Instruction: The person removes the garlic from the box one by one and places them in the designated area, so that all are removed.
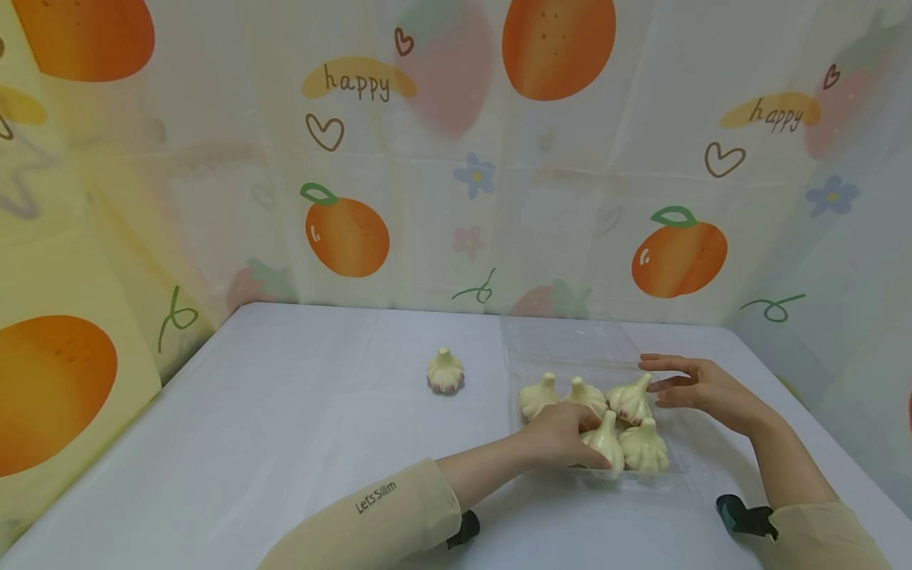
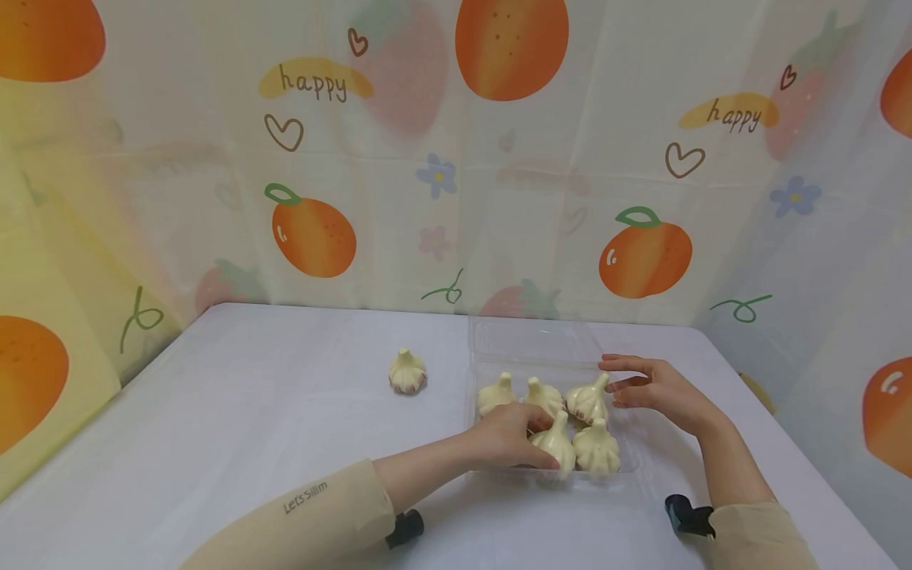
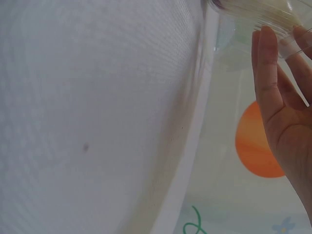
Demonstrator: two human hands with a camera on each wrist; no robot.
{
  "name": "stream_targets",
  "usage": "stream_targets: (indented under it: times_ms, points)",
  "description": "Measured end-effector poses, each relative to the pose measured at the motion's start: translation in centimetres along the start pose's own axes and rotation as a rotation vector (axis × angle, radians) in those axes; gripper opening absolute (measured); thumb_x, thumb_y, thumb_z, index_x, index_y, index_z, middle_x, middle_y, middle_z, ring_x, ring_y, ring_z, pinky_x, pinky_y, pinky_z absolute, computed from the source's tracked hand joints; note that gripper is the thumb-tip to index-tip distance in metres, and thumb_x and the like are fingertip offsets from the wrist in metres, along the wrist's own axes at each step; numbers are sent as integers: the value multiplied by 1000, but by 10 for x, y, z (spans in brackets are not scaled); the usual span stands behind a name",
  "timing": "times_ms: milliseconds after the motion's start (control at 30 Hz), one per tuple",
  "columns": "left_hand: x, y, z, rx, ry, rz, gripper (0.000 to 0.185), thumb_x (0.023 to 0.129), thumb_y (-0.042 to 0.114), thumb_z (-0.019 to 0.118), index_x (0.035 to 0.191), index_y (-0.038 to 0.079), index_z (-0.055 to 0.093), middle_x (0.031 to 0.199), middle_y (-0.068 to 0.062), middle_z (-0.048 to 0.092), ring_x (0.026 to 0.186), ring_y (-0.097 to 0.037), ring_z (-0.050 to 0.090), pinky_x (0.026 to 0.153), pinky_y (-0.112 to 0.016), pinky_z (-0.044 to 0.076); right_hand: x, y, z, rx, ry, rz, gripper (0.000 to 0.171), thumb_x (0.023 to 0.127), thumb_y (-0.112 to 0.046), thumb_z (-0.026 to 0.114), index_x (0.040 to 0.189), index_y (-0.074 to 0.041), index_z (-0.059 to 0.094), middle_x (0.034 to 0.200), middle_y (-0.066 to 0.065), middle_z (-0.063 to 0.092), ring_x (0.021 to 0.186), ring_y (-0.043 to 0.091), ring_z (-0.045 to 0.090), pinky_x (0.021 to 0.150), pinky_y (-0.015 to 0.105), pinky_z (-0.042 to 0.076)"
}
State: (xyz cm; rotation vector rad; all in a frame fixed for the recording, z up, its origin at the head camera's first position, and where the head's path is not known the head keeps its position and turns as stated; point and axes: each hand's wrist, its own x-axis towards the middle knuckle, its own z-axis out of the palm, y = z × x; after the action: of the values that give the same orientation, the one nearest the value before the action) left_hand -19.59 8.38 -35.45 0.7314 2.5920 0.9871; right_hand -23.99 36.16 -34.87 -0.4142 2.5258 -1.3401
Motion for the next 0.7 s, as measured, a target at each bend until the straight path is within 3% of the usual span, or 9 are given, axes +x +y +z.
stream_targets:
  times_ms: [333,567,700]
  points:
    - [-2,2,-1,7,6,-17,54,69,32,80,117,15,63,116,5,67,106,-8,61,86,-17,48,0,0,0,8,-3,-6,51,88,-16,60,136,-4,45,149,0,35,104,0,61,83,24,54]
    - [-4,3,-1,-12,40,-12,53,67,31,80,116,18,63,115,7,67,106,-8,60,85,-17,48,-1,-1,0,1,-5,-10,52,88,-17,60,136,-5,44,151,3,33,105,1,61,84,24,54]
    - [-3,3,-2,-26,67,20,53,66,31,79,115,19,63,112,6,68,103,-8,61,82,-16,47,-1,-1,0,6,-7,-12,52,88,-16,60,136,-3,44,145,-9,38,104,-1,61,83,25,54]
